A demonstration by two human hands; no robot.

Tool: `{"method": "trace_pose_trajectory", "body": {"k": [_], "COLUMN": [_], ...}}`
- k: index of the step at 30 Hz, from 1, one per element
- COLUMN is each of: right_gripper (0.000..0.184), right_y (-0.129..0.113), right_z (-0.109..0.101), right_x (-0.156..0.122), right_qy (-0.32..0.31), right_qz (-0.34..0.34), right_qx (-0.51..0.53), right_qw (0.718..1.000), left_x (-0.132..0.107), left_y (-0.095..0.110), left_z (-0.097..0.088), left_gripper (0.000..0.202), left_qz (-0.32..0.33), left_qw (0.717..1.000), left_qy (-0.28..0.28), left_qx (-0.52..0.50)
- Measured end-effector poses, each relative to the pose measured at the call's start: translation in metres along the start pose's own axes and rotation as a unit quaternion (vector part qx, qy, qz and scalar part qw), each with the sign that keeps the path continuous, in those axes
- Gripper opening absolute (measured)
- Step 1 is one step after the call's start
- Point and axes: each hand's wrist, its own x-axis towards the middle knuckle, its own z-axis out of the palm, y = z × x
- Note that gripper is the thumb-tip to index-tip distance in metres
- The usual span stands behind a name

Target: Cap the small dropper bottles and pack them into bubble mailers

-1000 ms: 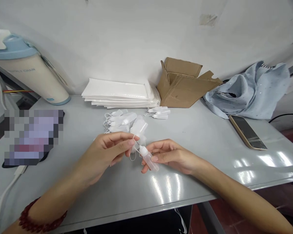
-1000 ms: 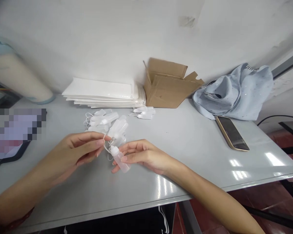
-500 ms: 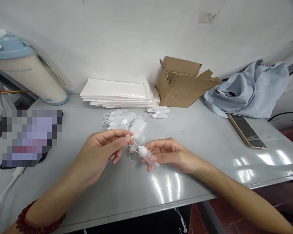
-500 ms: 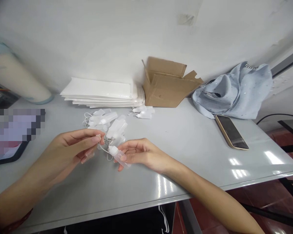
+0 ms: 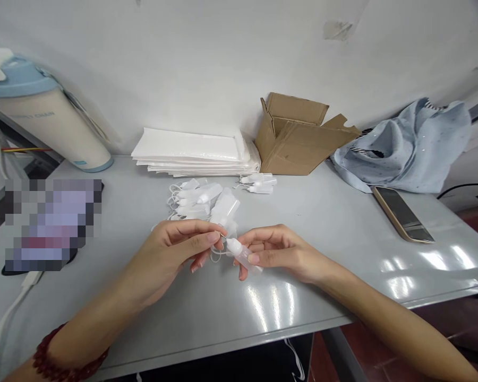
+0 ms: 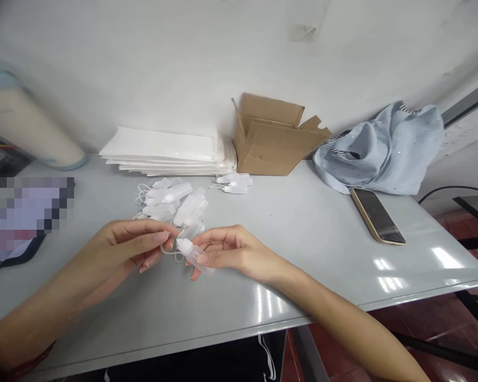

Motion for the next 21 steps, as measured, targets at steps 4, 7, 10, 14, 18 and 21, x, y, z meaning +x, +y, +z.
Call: {"method": "trace_pose_trajectory", "body": {"k": [4, 7, 10, 14, 18, 21], "right_gripper": [0.021, 0.02, 0.02, 0.02, 0.02, 0.02], "right_y": [-0.0003, -0.0011, -0.0011, 0.0, 0.0007, 0.0012], "right_z": [0.0007, 0.001, 0.0007, 0.0004, 0.0, -0.0005], "right_x": [0.0002, 0.0006, 0.0007, 0.0002, -0.0002, 0.0002], "right_qy": [-0.002, 0.007, 0.01, 0.008, 0.001, -0.001], "right_qz": [0.002, 0.001, -0.003, -0.005, -0.006, -0.006], "right_qx": [0.01, 0.016, 0.019, 0.02, 0.015, 0.009], "right_qw": [1.0, 1.0, 1.0, 1.0, 1.0, 1.0], "left_x": [0.0006, -0.0001, -0.001, -0.001, -0.0009, -0.0013], "left_y": [-0.0021, -0.0043, -0.0046, -0.0039, -0.0038, -0.0041], "left_z": [0.0005, 0.0016, 0.0021, 0.0015, 0.0009, 0.0003], "left_gripper": [0.009, 0.01, 0.01, 0.01, 0.01, 0.011], "left_qz": [0.009, 0.024, 0.034, 0.033, 0.036, 0.039], "left_qw": [1.0, 0.999, 0.999, 0.999, 0.999, 0.999], "left_qy": [0.001, 0.005, 0.011, 0.008, 0.007, 0.009], "left_qx": [0.015, 0.033, 0.023, 0.0, -0.003, 0.009]}}
